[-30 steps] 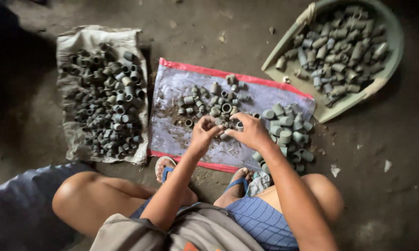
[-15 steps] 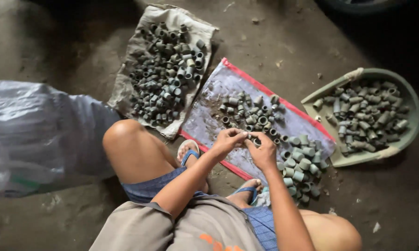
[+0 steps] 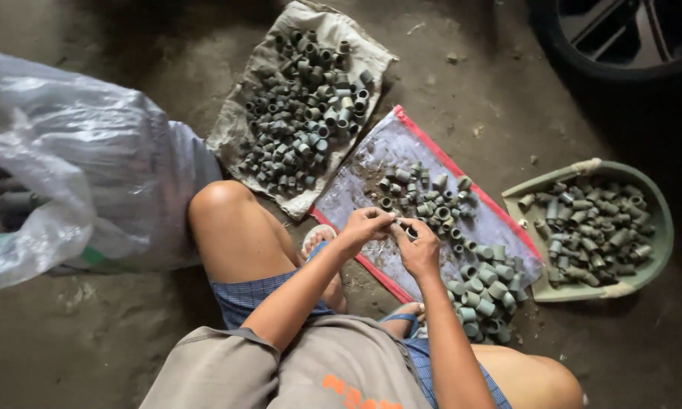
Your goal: The person sits on the floor and sorts small cylindrical metal parts by hand. They pick up individual pieces from a central pile on a tarp, inspect them, and place them into separate piles on a sack and a dustpan.
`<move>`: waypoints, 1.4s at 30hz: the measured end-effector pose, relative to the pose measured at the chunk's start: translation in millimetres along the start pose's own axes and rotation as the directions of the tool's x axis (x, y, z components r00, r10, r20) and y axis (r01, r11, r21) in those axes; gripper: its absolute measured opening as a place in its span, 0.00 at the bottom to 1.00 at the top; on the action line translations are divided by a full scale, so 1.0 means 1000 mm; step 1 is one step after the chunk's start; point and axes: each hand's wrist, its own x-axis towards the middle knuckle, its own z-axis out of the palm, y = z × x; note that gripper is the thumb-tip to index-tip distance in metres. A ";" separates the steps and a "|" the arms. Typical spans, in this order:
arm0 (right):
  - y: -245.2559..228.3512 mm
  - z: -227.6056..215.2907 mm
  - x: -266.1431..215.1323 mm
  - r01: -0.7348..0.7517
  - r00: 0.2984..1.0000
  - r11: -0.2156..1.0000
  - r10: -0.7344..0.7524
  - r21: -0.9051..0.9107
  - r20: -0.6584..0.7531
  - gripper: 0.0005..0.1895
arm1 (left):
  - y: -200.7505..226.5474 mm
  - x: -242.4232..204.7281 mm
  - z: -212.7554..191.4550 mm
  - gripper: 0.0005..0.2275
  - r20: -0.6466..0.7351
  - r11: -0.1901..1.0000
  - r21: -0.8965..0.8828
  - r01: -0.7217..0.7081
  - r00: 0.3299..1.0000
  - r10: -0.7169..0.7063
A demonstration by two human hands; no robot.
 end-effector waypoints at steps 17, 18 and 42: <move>-0.005 0.046 0.010 -0.348 0.937 0.934 0.345 0.077 0.051 0.16 | 0.026 0.007 -0.046 0.09 -0.426 0.954 -0.273 -0.122 0.905 -0.006; -0.002 0.048 0.005 -0.348 0.937 0.934 0.345 0.077 0.050 0.16 | 0.010 0.043 -0.064 0.09 -0.425 0.954 -0.274 -0.122 0.905 -0.007; 0.033 0.040 -0.014 -0.341 0.934 0.743 0.338 0.576 0.118 0.29 | -0.021 0.039 -0.036 0.20 0.016 0.974 0.044 0.224 0.974 -0.224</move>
